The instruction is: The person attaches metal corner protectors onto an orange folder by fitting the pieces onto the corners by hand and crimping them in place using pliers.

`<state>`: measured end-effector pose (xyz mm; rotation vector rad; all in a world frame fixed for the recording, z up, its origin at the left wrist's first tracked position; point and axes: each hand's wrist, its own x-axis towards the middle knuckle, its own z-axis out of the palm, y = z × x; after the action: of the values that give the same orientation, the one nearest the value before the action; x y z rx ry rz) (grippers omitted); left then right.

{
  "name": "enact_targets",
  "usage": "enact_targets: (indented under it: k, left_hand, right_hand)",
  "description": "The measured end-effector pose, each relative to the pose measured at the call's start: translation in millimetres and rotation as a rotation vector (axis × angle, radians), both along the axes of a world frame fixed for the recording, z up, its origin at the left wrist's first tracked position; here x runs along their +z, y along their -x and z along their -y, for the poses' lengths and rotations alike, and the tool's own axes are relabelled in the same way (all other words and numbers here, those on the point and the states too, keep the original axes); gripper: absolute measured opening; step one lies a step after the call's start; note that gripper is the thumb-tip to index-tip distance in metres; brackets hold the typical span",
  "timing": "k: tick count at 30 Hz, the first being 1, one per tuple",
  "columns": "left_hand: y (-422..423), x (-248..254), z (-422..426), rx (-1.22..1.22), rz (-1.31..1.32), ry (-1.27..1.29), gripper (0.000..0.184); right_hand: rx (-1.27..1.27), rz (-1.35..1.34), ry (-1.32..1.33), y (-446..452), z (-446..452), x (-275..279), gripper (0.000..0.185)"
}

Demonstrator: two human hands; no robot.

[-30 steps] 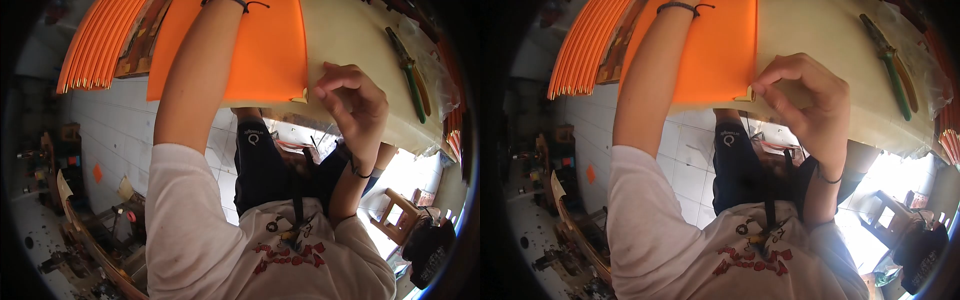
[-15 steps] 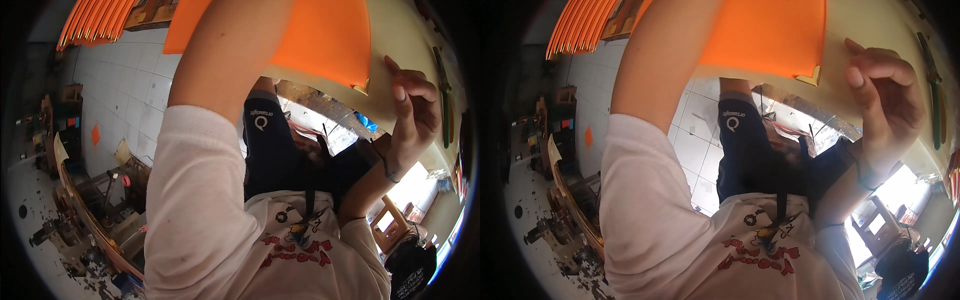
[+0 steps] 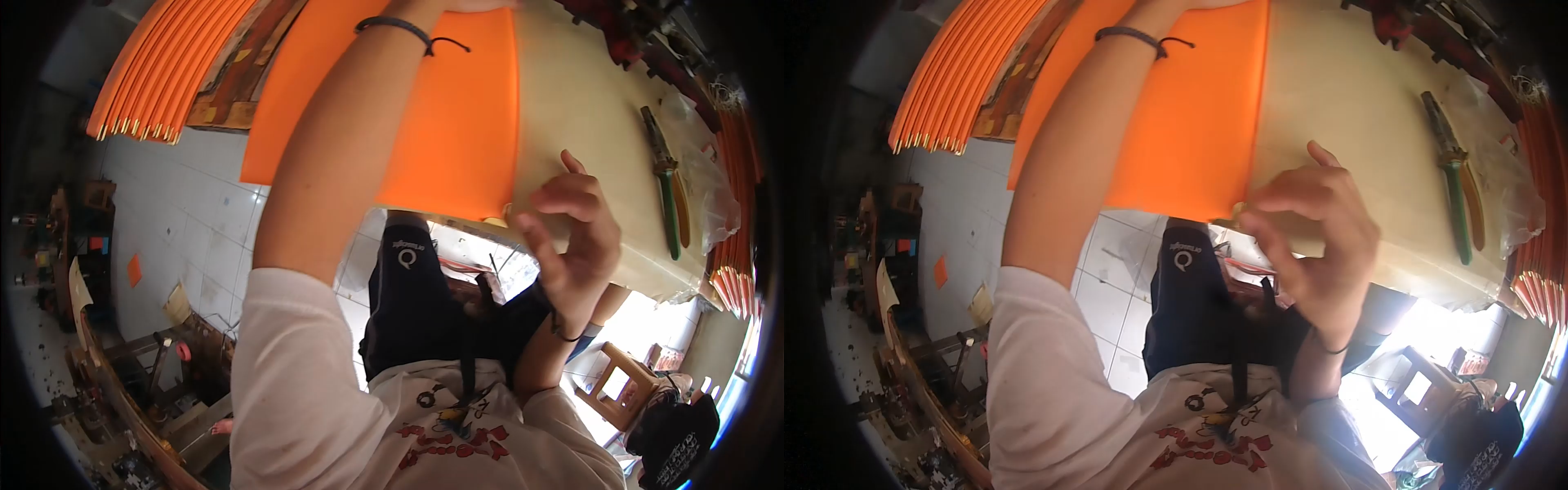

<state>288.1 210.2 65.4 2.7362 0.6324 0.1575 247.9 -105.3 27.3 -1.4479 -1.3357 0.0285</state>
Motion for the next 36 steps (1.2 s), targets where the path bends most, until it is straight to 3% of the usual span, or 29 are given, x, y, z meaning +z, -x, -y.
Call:
enact_targets:
  k: [4,8,13,16,19,22,25,29,31,34,36]
  left_hand:
    - [-3,-10,-11,-0.010,0.013,0.012,0.063]
    - [-3,-7,-8,-0.039,0.016,0.034,0.068]
    - [13,-7,4,0.046,0.132,-0.026,0.071]
    - [8,-11,-9,-0.003,0.068,0.129,0.072]
    - [0,-8,-11,-0.004,0.023,0.088,0.069]
    - [-4,-3,-1,0.163,-0.017,-0.028,0.063]
    - [12,13,8,-0.035,0.022,0.116,0.061]
    - [10,3,3,0.039,-0.059,0.048,0.064]
    - [7,-1,0,0.009,-0.021,0.025,0.067]
    - [5,-3,-3,0.008,-0.041,0.041,0.072]
    - [5,-2,-2,0.058,-0.078,0.028,0.076]
  right_hand:
    - [-0.106,0.190,0.130,12,0,11,0.031]
    - [-0.029,0.178,0.207,11,4,15,0.033]
    - [-0.029,0.135,0.167,9,4,9,0.031]
    - [-0.037,0.126,0.157,12,2,8,0.030]
    - [-0.047,0.106,0.142,15,0,6,0.031]
    - [-0.089,0.128,0.140,16,-3,7,0.033]
    - [-0.137,0.122,0.128,20,-5,5,0.035]
    - [-0.168,0.075,0.045,25,-11,4,0.027]
    - [-0.127,-0.016,0.007,24,-8,5,0.031]
    - [0.050,-0.353,-0.086,21,4,2,0.058]
    - [0.618,-0.592,-0.052,5,15,-3,0.056]
